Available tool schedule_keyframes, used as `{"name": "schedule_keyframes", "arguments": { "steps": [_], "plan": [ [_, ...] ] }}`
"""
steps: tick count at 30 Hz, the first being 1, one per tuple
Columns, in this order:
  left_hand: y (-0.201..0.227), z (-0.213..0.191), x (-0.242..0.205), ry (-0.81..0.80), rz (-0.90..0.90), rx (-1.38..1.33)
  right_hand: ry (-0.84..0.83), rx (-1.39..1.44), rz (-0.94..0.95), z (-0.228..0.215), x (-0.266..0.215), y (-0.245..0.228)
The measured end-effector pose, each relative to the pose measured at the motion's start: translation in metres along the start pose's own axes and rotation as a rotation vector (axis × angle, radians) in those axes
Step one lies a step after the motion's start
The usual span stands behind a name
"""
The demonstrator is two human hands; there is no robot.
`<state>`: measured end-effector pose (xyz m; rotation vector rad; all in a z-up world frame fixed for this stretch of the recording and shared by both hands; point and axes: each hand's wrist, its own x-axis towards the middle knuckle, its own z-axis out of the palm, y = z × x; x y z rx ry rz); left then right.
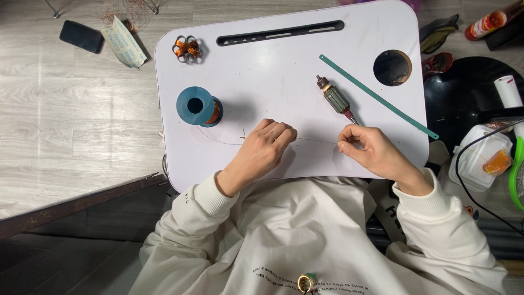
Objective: Using a small pick tool to clean the gaps between commutator segments on a DC motor armature to remove debris.
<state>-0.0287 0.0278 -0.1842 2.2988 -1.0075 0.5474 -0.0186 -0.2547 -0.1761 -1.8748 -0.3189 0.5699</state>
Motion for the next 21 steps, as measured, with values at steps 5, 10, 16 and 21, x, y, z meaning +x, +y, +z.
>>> {"name": "schedule_keyframes", "arguments": {
  "steps": [5,10,16,21],
  "plan": [
    [0.002,0.003,0.002,-0.001,-0.003,-0.003,0.007,-0.022,0.016,-0.006,-0.003,0.000],
    [0.005,-0.001,0.001,-0.009,-0.004,-0.006,0.016,-0.011,0.016,-0.006,-0.004,-0.001],
    [0.005,0.000,-0.002,-0.006,-0.008,-0.028,0.022,-0.042,-0.016,-0.009,-0.006,0.002],
    [0.007,-0.008,0.003,-0.080,-0.096,-0.073,0.042,-0.091,-0.101,-0.010,-0.004,0.002]
  ]
}}
